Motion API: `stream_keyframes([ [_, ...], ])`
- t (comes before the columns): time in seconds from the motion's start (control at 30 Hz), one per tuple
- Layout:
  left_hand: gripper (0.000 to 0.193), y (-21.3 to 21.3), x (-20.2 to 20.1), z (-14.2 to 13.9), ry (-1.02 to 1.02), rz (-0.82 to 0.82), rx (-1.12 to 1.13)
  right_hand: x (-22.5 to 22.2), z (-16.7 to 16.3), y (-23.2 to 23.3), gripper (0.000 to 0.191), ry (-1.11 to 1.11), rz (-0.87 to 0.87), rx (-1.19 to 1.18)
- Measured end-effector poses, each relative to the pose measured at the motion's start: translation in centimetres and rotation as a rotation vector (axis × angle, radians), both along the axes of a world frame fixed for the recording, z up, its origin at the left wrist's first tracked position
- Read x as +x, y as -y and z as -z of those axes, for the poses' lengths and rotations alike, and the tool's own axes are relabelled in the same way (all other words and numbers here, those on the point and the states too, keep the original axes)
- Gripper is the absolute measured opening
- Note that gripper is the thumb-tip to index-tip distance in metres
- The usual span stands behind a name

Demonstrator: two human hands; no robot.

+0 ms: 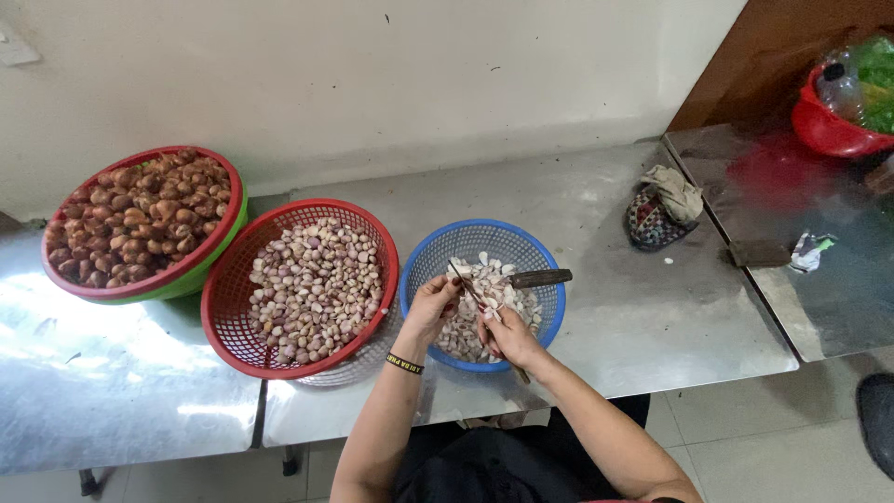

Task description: The person peels garlic cloves one by one using a small knife, placing the peeled cloves into a blue basket. The person repeatedly picks cloves from a red basket, removes the outer skin, and deposits the peeled pieces into the blue basket.

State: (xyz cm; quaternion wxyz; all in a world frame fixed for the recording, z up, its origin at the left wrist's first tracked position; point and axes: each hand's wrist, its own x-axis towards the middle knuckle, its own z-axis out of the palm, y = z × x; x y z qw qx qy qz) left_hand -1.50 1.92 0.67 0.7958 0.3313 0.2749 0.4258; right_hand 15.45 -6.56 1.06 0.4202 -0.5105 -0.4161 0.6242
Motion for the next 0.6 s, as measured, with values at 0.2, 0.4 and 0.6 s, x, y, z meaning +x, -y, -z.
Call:
stream_keyframes([
  [0.2, 0.02, 0.3, -0.1, 0.2, -0.147, -0.019, 0.143, -0.1, -0.1, 0.2, 0.032, 0.154, -0.032, 0.111],
  [0.4, 0.02, 0.7, 0.4, 1.1, -0.067, 0.09, 0.093, -0.2, -0.6, -0.7, 0.015, 0.167, 0.02, 0.01],
  [0.6, 0.019, 1.1, 0.9, 1.1, 0.06, 0.051, -0.136, -0.6, -0.8, -1.5, 0.033, 0.074, 0.029, 0.002],
])
